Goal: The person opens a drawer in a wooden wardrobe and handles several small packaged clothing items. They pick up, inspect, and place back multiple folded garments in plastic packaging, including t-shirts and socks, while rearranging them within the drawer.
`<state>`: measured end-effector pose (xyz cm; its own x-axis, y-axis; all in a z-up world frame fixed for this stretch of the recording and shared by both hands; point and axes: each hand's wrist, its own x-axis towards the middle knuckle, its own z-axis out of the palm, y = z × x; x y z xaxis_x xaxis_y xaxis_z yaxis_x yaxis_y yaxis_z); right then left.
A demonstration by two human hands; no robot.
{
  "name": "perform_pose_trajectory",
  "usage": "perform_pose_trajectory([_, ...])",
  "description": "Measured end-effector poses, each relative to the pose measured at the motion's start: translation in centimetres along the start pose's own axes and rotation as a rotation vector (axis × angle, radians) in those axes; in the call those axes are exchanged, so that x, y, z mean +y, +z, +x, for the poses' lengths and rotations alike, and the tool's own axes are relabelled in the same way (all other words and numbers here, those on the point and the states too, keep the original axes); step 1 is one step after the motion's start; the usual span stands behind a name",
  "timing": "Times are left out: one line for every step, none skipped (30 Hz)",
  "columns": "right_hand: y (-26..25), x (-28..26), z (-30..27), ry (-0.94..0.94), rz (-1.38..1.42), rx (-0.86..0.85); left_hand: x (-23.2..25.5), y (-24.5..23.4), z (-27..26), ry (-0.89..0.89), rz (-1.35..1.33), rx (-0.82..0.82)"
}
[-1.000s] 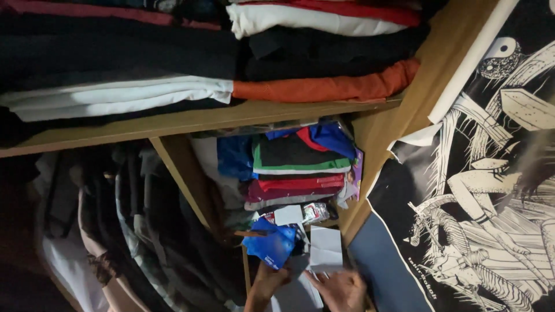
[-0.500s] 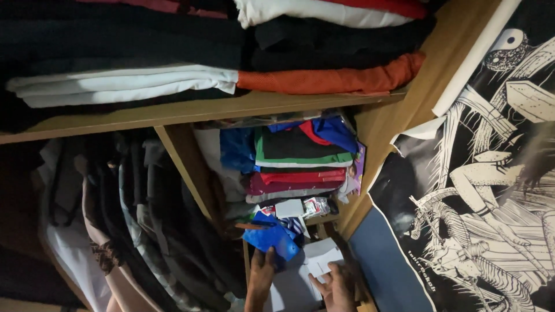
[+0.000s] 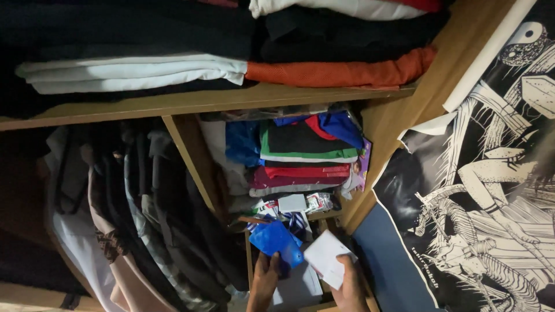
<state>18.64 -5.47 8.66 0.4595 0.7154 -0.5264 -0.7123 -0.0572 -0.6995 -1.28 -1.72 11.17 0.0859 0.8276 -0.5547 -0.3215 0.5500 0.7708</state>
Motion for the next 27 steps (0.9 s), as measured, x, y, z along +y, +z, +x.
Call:
perform_pose_trajectory([1.3,-1.2,-1.7,0.058,-0.039,0.032,-0.3,-0.2,0.3,-0.003,0.045,0.013])
perform_pose_trajectory([2.6,-2.3,-3.3,0.117,-0.080,0.063,-0.6,-0.4,0.6,-0.006,0.088,0.026])
perform_pose_trajectory([1.4,-1.5,-2.0,0.119,-0.082,0.062,-1.0,-0.6,0.5,-0.007,0.087,0.029])
perform_pose_trajectory([0.4,-0.8,-0.6,0.070,-0.132,0.116,-1.3,-0.8,0.6,0.008,0.073,0.010])
perform_pose_trajectory([-0.7,0.0,0.8,0.020,-0.182,0.170,-1.6,-1.0,0.6,0.023,0.059,-0.008])
perform_pose_trajectory([-3.0,0.4,2.0,0.020,-0.183,0.168,-1.8,-1.4,0.5,0.024,0.058,-0.007])
perform_pose_trajectory([-5.3,0.9,3.2,-0.288,-0.927,0.022,-1.9,-1.8,0.4,0.053,0.167,-0.002])
perform_pose_trajectory([-7.6,1.3,4.4,-0.606,-1.663,-0.157,-2.0,-2.2,0.3,0.084,0.276,0.004])
perform_pose_trajectory([-7.7,1.4,4.8,-0.608,-1.664,-0.160,-3.1,-2.8,1.1,0.085,0.273,0.007])
perform_pose_trajectory([-7.7,1.6,5.1,-0.785,-1.586,-0.176,-4.2,-3.4,1.9,0.134,0.154,-0.042])
perform_pose_trajectory([-7.7,1.8,5.4,-0.957,-1.498,-0.191,-5.2,-4.0,2.7,0.183,0.036,-0.092])
perform_pose_trajectory([-6.1,1.4,5.5,-0.961,-1.497,-0.198,-7.4,-5.9,5.5,0.188,0.032,-0.087])
perform_pose_trajectory([-4.5,1.1,5.6,-0.758,-1.469,-0.169,-9.6,-7.8,8.2,0.202,0.072,-0.146])
perform_pose_trajectory([-2.8,0.9,5.5,-0.556,-1.432,-0.139,-11.6,-9.8,11.0,0.215,0.113,-0.203])
perform_pose_trajectory([1.3,-0.4,2.7,-0.559,-1.431,-0.148,-8.7,-9.4,8.3,0.220,0.111,-0.197])
perform_pose_trajectory([5.2,-1.8,-0.1,-0.635,-1.208,-0.232,-6.0,-8.9,5.5,0.291,0.164,-0.128])
perform_pose_trajectory([9.0,-3.2,-3.0,-0.701,-0.980,-0.309,-3.3,-8.4,2.8,0.362,0.216,-0.059])
perform_pose_trajectory([11.1,-3.7,-4.0,-0.702,-0.981,-0.314,-2.1,-8.4,1.8,0.364,0.214,-0.055])
perform_pose_trajectory([13.1,-4.1,-5.0,-0.921,-1.011,-0.418,-1.0,-8.4,0.7,0.411,0.303,-0.039])
perform_pose_trajectory([15.2,-4.6,-6.1,-1.144,-1.029,-0.524,0.1,-8.4,-0.3,0.458,0.391,-0.019])
perform_pose_trajectory([16.1,-3.9,-5.5,-1.145,-1.028,-0.532,-0.2,-8.7,-0.1,0.461,0.388,-0.013])
perform_pose_trajectory([17.1,-3.1,-4.9,-1.226,-1.056,-0.542,-0.4,-8.9,0.2,0.475,0.424,0.019])
perform_pose_trajectory([18.2,-2.4,-4.4,-1.308,-1.083,-0.552,-0.6,-9.2,0.4,0.489,0.460,0.051])
perform_pose_trajectory([18.8,-1.6,-4.0,-1.311,-1.080,-0.563,-0.6,-9.3,0.4,0.494,0.455,0.059])
perform_pose_trajectory([19.4,-0.9,-3.7,-1.222,-1.123,-0.560,-0.6,-9.3,0.3,0.503,0.492,0.074])
perform_pose_trajectory([20.1,-0.1,-3.4,-1.130,-1.165,-0.557,-0.6,-9.5,0.3,0.510,0.530,0.090])
perform_pose_trajectory([20.5,0.5,-3.0,-1.132,-1.163,-0.567,-0.7,-9.5,0.6,0.512,0.526,0.098])
